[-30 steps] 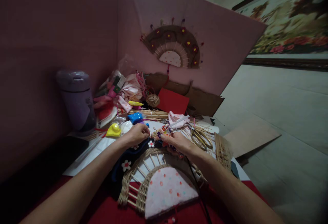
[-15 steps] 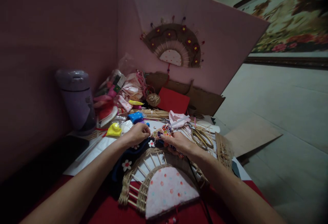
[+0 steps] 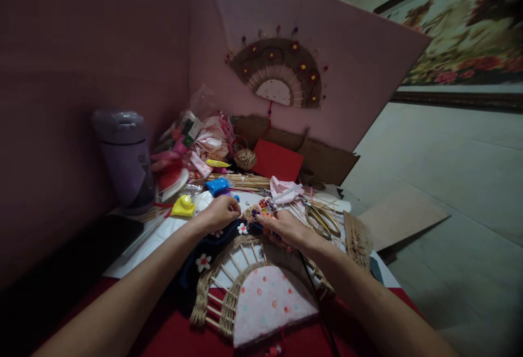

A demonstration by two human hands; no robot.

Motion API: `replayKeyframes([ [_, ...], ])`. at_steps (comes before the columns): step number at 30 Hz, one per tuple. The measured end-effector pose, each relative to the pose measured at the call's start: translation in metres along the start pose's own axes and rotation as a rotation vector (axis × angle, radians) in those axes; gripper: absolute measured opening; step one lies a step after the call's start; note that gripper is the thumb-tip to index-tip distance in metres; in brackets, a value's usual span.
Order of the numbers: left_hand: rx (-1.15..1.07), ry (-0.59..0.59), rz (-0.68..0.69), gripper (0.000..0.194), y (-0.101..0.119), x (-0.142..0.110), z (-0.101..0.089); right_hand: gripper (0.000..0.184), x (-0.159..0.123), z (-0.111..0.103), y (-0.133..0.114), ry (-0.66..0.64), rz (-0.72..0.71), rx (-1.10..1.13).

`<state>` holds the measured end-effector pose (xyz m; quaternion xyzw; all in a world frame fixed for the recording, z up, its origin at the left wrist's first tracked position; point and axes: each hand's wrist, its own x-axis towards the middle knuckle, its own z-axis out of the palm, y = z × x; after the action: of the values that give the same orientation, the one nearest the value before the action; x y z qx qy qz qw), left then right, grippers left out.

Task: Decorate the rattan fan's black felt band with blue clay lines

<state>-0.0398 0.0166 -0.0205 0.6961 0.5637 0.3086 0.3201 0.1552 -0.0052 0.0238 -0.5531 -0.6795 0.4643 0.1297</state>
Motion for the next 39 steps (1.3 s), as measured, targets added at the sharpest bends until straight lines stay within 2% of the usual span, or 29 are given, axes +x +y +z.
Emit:
replayKeyframes([
  [6, 0.007, -0.004, 0.013, 0.009, -0.0012, 0.0012, 0.0, 0.044, -0.0008, 0.0002, 0.0002, 0.026, -0.002, -0.009],
  [12, 0.016, -0.008, 0.002, 0.011, -0.0005, 0.0002, 0.0, 0.041, -0.0005, -0.0004, -0.0011, -0.007, -0.01, -0.027],
  [29, -0.012, 0.013, -0.008, 0.009, -0.0017, 0.0007, 0.0009, 0.041, 0.0007, -0.0007, -0.0064, 0.033, 0.021, -0.12],
  [39, -0.035, 0.018, -0.037, 0.005, -0.0017, 0.0009, 0.0011, 0.04, -0.0036, -0.0012, -0.0053, 0.051, -0.028, -0.067],
])
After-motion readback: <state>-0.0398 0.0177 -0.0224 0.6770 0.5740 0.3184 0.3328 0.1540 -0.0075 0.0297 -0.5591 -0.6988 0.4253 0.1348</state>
